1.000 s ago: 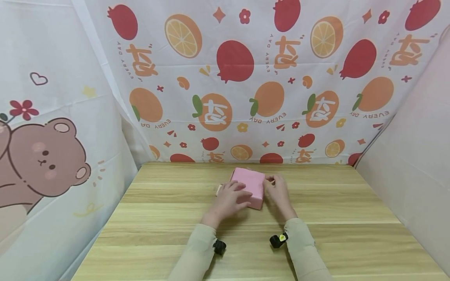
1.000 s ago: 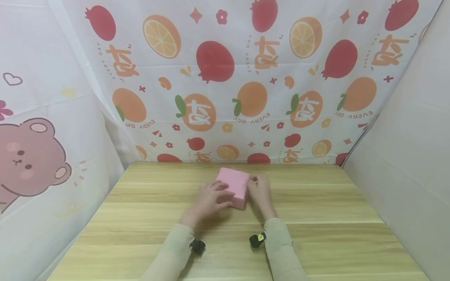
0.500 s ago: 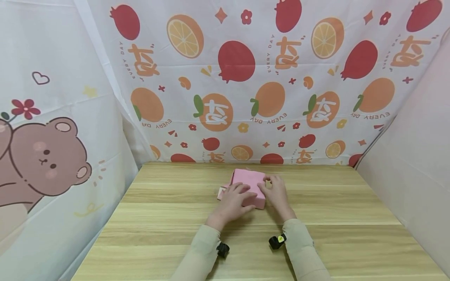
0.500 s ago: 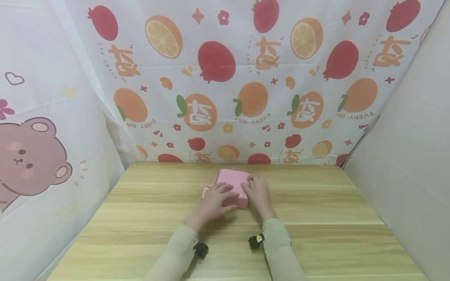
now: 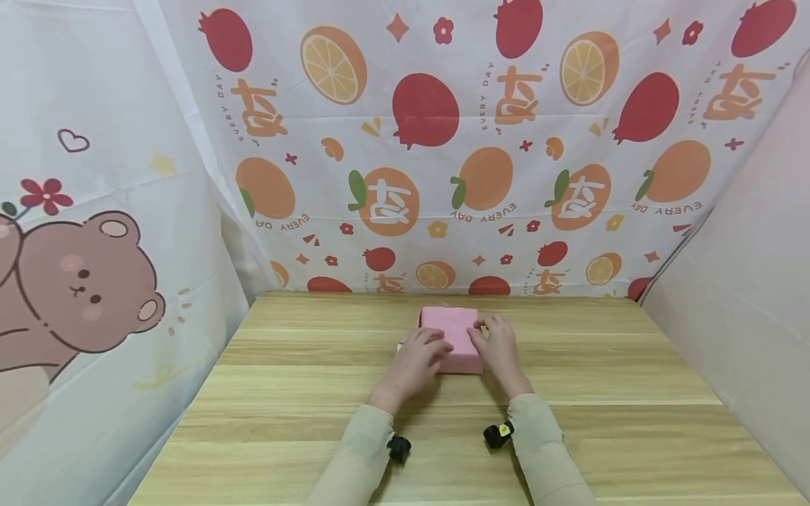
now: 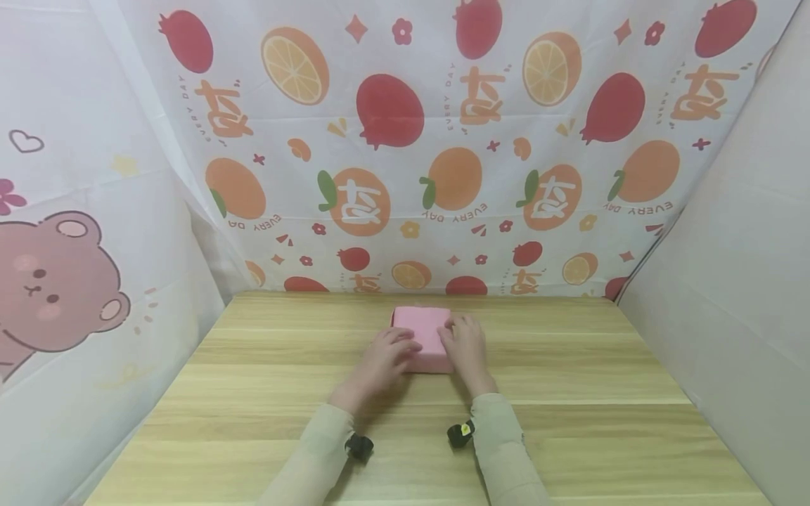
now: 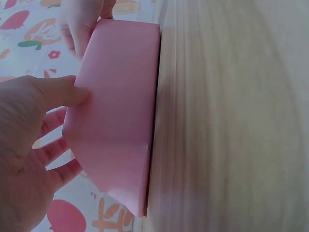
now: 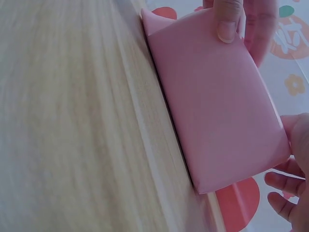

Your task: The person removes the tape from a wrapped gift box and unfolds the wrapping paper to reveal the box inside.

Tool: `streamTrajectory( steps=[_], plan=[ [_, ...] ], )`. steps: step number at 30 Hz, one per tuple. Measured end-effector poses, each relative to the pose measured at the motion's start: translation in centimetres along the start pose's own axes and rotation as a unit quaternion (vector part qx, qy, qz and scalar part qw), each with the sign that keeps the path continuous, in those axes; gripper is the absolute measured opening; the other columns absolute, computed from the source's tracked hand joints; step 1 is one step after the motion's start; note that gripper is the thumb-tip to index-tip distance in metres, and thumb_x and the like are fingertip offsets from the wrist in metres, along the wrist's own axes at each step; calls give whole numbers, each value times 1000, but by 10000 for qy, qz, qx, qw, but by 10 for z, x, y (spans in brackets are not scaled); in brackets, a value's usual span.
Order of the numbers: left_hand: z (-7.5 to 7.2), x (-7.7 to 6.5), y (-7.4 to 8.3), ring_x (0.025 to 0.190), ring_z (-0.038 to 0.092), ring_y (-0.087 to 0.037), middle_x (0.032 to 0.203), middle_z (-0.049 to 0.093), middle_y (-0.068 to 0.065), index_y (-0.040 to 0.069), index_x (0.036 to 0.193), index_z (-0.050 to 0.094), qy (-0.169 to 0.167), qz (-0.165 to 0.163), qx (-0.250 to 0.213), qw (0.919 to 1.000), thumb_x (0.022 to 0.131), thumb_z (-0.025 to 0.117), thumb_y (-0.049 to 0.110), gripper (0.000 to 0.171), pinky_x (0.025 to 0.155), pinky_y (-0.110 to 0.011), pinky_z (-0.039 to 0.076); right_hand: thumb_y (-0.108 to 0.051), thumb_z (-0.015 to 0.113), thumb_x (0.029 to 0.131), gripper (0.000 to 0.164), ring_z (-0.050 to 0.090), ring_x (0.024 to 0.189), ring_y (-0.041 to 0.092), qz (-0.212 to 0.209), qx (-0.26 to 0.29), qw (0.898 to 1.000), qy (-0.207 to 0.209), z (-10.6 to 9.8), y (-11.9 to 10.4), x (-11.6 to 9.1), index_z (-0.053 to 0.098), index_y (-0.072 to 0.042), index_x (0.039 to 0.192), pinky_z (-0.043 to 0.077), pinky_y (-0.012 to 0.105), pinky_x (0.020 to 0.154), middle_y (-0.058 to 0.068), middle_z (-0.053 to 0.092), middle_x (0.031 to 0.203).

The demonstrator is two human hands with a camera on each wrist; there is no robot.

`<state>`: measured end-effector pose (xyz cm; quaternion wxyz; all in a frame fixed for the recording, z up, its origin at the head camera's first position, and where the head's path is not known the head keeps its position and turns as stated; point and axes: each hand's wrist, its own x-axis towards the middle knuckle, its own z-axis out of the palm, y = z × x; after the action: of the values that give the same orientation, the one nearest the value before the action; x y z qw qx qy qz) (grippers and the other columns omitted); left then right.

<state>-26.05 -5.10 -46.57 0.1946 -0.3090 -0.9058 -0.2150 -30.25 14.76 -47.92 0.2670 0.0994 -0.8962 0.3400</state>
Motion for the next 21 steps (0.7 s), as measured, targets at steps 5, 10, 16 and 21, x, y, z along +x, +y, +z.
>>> streamTrajectory(
  steps=[5,10,16,21],
  plan=[
    [-1,-1,-4,120,55,-24,123,64,-5,20,107,72,-6,-113,159,9998,89,68,10,20,106,-39,45,-14,76,82,13,61,85,30,-182,-235,9992,280,1,-1,0,69,-4,83,50,47,77,14,67,92],
    [-2,-1,-4,119,56,-23,122,64,-5,20,107,73,-17,-96,161,9998,90,68,11,20,106,-38,45,-12,77,82,12,62,85,32,-325,-285,9982,423,1,-1,1,68,-4,81,51,47,77,14,67,89],
    [-3,-1,-4,117,57,-23,120,65,-4,20,106,73,65,-52,157,9998,88,69,9,21,105,-38,46,-11,75,83,13,62,86,33,-532,-512,9964,415,3,1,2,65,-4,77,51,48,79,14,66,86],
    [-2,-1,-5,116,57,-23,119,65,-5,19,105,73,85,-48,90,9999,88,69,8,21,105,-39,46,-13,71,87,15,59,84,31,-563,-862,9944,258,4,2,2,63,-4,78,49,47,76,13,63,84]
  ],
)
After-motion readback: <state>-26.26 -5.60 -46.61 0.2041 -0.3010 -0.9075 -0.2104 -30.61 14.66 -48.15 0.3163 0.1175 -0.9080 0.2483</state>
